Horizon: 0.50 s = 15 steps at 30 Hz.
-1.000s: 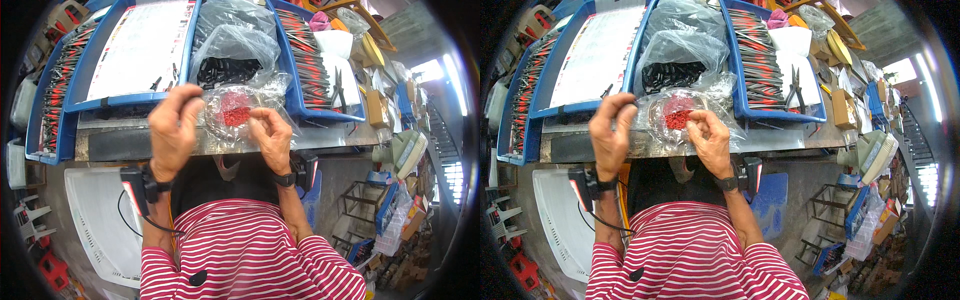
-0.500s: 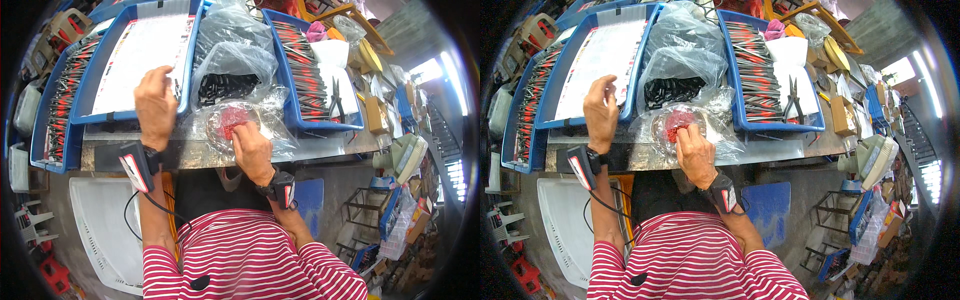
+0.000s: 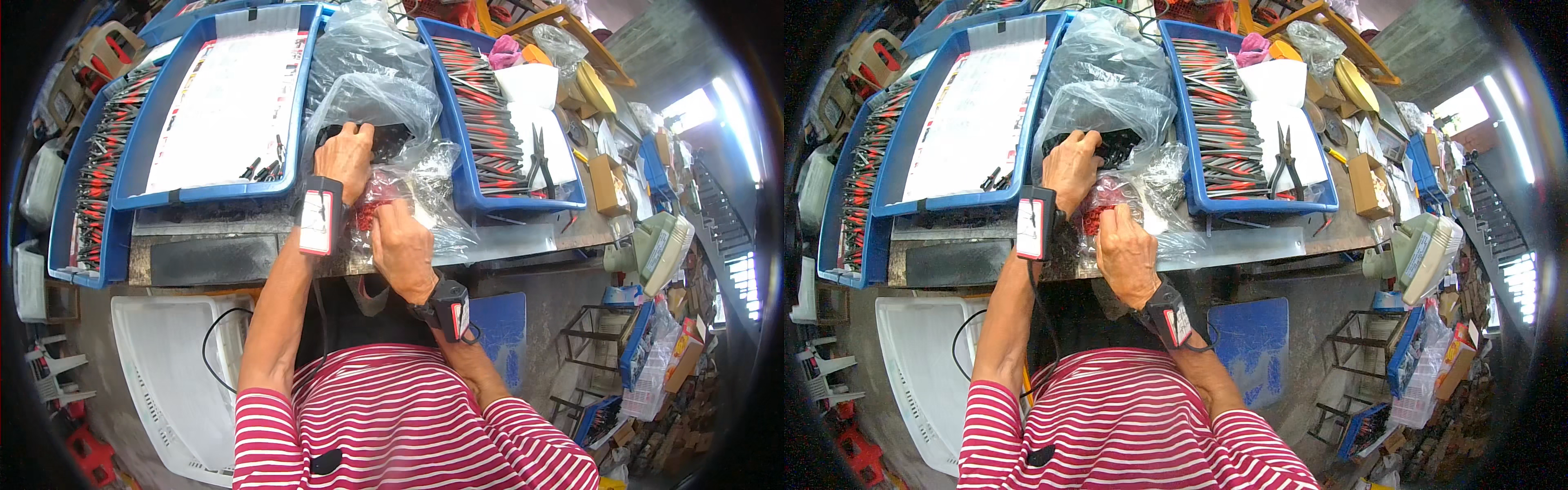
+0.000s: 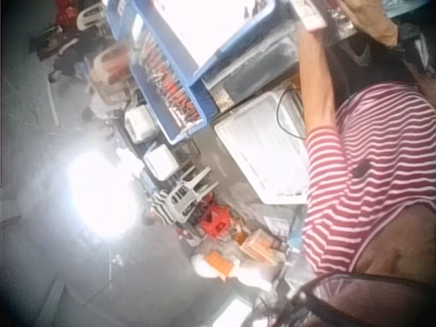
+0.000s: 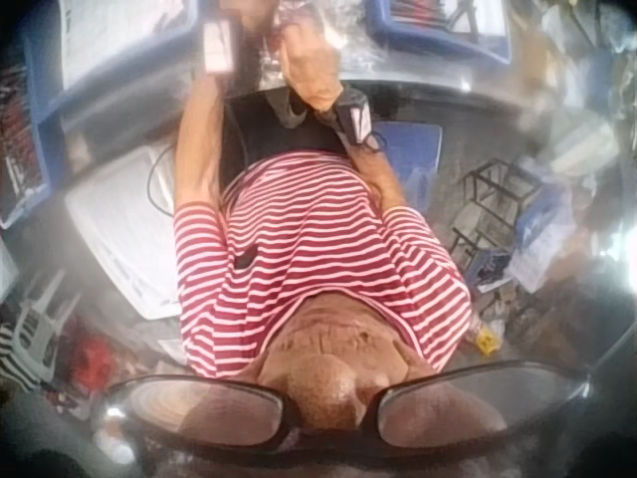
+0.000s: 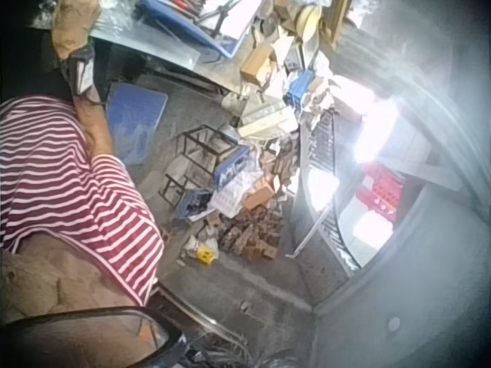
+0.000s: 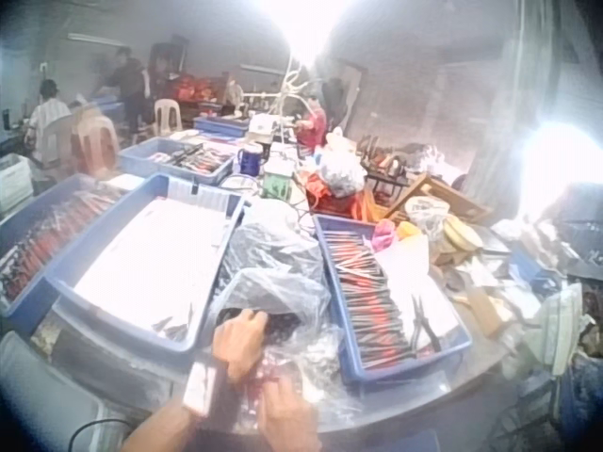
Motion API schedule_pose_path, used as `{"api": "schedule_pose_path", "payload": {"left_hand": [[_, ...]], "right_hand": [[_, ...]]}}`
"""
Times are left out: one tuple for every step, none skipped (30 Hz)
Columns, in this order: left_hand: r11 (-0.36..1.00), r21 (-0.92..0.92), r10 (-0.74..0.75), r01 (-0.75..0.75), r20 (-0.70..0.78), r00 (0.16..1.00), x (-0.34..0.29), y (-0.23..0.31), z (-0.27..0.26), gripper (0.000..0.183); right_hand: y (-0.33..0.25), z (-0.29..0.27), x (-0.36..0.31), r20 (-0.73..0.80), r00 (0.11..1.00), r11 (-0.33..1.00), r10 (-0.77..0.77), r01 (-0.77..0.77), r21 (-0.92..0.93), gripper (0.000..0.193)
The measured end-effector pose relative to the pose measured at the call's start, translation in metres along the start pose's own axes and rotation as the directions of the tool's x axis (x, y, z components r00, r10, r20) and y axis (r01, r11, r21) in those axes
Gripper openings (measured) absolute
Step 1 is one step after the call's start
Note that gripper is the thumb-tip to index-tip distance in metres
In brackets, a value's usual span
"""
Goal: The person picks up a small black plastic component and fits it onto the end of a long, thin black strap by hand, securing it with a small red plastic pin.
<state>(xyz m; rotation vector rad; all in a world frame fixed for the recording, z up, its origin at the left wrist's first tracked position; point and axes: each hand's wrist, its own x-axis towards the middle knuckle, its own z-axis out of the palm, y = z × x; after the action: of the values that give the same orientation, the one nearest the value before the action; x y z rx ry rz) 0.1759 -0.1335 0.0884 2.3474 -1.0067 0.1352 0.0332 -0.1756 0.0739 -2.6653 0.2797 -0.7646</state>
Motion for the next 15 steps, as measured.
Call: {"api": "schedule_pose_path", "payload": {"left_hand": [[0.999, 0.044, 0.011, -0.011, -0.019, 1.000, 0.000, 0.003, 0.001, 0.017], [0.996, 0.085, 0.024, -0.021, -0.036, 0.999, 0.000, 0.006, 0.003, 0.014], [0.994, 0.105, 0.022, -0.018, -0.043, 0.999, 0.000, 0.006, 0.005, 0.012], [0.994, 0.103, 0.024, -0.020, -0.043, 0.999, 0.000, 0.005, 0.006, 0.012], [0.994, 0.103, 0.035, -0.027, -0.073, 0.997, -0.002, 0.003, 0.007, 0.011], [0.994, 0.103, 0.045, -0.034, -0.103, 0.994, -0.003, 0.003, 0.009, 0.010], [0.992, 0.123, 0.044, -0.030, -0.120, 0.992, -0.004, 0.003, 0.010, 0.009], [0.992, 0.124, 0.044, -0.029, -0.119, 0.992, -0.005, 0.002, 0.011, 0.009], [0.996, 0.080, 0.044, -0.030, -0.176, 0.983, -0.007, 0.001, 0.011, 0.008], [0.999, 0.038, 0.041, -0.034, -0.232, 0.972, -0.010, 0.000, 0.011, 0.008], [1.000, 0.009, 0.027, -0.025, -0.233, 0.972, -0.012, -0.001, 0.009, 0.010], [1.000, 0.009, 0.026, -0.025, -0.233, 0.972, -0.015, -0.003, 0.008, 0.010], [0.995, -0.081, 0.032, -0.061, -0.317, 0.948, -0.017, -0.005, 0.007, 0.012], [0.980, -0.168, 0.028, -0.103, -0.397, 0.918, -0.020, -0.004, 0.004, 0.015], [0.959, -0.215, 0.065, -0.184, -0.463, 0.884, -0.022, -0.003, 0.000, 0.015]], "right_hand": [[0.001, 0.001, 0.000, -0.014, 1.000, 1.000, 0.006, -0.006, 0.008, 0.009], [0.001, 0.000, 0.000, -0.015, 1.000, 1.000, 0.008, -0.008, 0.006, 0.009], [0.000, -0.001, 0.001, -0.039, 0.999, 0.999, 0.025, -0.024, 0.043, 0.008], [0.000, -0.002, 0.001, -0.064, 0.997, 0.996, 0.043, -0.038, 0.080, 0.006], [0.000, -0.002, 0.000, -0.062, 0.997, 0.996, 0.044, -0.039, 0.079, 0.006], [0.001, -0.002, 0.001, -0.093, 0.994, 0.990, 0.051, -0.039, 0.133, 0.005], [0.002, -0.001, 0.001, -0.123, 0.991, 0.982, 0.060, -0.036, 0.186, 0.004], [0.003, -0.002, 0.001, -0.122, 0.991, 0.982, 0.061, -0.037, 0.187, 0.004], [0.005, -0.004, 0.001, -0.119, 0.988, 0.965, 0.095, -0.062, 0.255, 0.004], [0.007, -0.005, 0.001, -0.114, 0.985, 0.943, 0.128, -0.085, 0.322, 0.004], [0.011, -0.006, 0.000, -0.088, 0.986, 0.937, 0.144, -0.107, 0.333, 0.004], [0.011, -0.007, 0.000, -0.088, 0.986, 0.937, 0.144, -0.107, 0.333, 0.004], [0.010, -0.009, 0.001, -0.050, 0.981, 0.912, 0.188, -0.155, 0.380, 0.003], [0.009, -0.010, 0.001, -0.010, 0.973, 0.883, 0.230, -0.205, 0.423, 0.002], [0.009, -0.010, 0.002, -0.011, 0.969, 0.878, 0.246, -0.218, 0.426, 0.002]]}}
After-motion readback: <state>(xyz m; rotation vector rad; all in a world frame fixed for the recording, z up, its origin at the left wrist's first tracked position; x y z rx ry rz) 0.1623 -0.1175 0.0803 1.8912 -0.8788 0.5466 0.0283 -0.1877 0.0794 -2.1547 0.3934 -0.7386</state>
